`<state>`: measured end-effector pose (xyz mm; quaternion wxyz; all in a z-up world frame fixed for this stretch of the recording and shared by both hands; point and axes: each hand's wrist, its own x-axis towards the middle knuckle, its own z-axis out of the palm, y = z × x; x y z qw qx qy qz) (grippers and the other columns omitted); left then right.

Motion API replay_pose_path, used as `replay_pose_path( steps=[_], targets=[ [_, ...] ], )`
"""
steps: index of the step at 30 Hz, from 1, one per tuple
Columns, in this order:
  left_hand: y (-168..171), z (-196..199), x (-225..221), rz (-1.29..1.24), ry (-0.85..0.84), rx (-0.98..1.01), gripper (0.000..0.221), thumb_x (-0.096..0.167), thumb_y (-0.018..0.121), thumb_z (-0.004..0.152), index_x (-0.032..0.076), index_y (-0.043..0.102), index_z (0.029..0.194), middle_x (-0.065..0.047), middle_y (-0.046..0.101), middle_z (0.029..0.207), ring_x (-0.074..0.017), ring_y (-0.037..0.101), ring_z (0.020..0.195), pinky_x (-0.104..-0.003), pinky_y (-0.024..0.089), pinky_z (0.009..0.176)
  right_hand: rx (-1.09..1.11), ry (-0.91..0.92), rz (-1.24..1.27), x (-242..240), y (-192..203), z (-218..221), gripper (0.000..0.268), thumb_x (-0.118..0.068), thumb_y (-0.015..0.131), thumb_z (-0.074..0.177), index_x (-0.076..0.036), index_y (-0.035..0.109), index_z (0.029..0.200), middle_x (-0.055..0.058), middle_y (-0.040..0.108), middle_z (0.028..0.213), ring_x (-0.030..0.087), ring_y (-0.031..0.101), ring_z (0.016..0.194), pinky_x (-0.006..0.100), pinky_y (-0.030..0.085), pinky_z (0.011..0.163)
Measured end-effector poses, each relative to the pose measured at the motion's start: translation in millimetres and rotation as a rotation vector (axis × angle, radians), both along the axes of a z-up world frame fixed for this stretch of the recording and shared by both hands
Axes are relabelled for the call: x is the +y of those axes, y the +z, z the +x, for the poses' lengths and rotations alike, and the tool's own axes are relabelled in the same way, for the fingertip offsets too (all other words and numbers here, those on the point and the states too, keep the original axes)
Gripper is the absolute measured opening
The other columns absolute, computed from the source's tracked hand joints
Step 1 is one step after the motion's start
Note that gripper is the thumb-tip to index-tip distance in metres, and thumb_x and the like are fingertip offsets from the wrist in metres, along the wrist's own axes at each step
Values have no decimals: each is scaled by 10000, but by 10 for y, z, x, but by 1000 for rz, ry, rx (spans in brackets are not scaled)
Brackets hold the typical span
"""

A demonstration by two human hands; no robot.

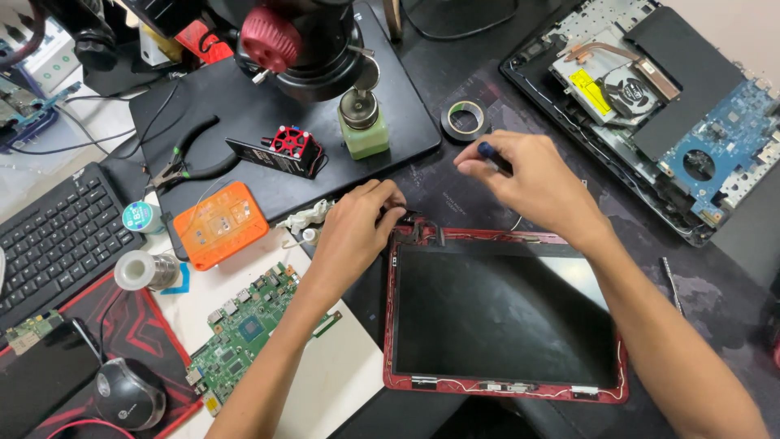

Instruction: The person works on a disassembled red Acer laptop at a repair bench. They lift the display panel out of the lid frame, peel the red back cover, reposition the screen in the bezel, and use a screwdriver and pry tool to work on the screen assembly and its cabling.

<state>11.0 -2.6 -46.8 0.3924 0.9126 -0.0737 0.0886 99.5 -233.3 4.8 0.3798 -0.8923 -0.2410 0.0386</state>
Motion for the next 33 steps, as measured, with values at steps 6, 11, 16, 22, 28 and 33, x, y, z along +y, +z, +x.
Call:
replay_pose_path(
  steps=[6,11,16,22,28,33],
  targets=[
    [391,-72,-67,-128,-15,104,117,97,697,915,27,654,999,-116,666,907,-302,680,792,-403,525,723,292,63,-167,79,61,-144,256,-290,705,924,-91,780,1064,167,646,644,160,532,553,347,436,546],
    [488,-193,-165,-31,-129,-389,133,-1,711,919,44,673,1039,-95,639,1023,-317,623,911,-419,495,822,574,418,129,28,-130,-142,341,-302,634,1038,-2,764,1131,3,626,799,61,496,740,264,449,645],
    [408,-223,-188,23,-179,-492,271,-67,692,827,44,679,1074,-94,634,1062,-314,634,970,-407,527,861,698,475,283,21,-3,-158,343,-270,656,974,-9,728,1186,-44,727,964,28,601,875,206,526,766],
    [324,-242,-264,-6,-231,-582,236,-81,725,867,9,674,1080,-103,636,1088,-307,666,1004,-404,557,874,722,425,245,-48,18,-153,278,-207,754,896,-6,756,1087,-20,716,904,48,590,823,232,485,685],
    [326,-242,-242,43,-251,-669,242,-48,747,866,-22,667,1093,-147,646,1166,-345,683,1108,-442,579,991,624,478,303,-37,27,-165,237,-190,774,898,1,756,1038,-9,735,916,46,616,864,227,513,772],
    [368,-263,-248,123,-232,-603,322,-111,705,896,-12,688,1202,-153,652,1282,-353,691,1187,-419,584,1007,718,316,277,-82,145,-159,251,-191,778,878,8,763,1030,3,710,853,70,580,753,258,452,631]
  ],
)
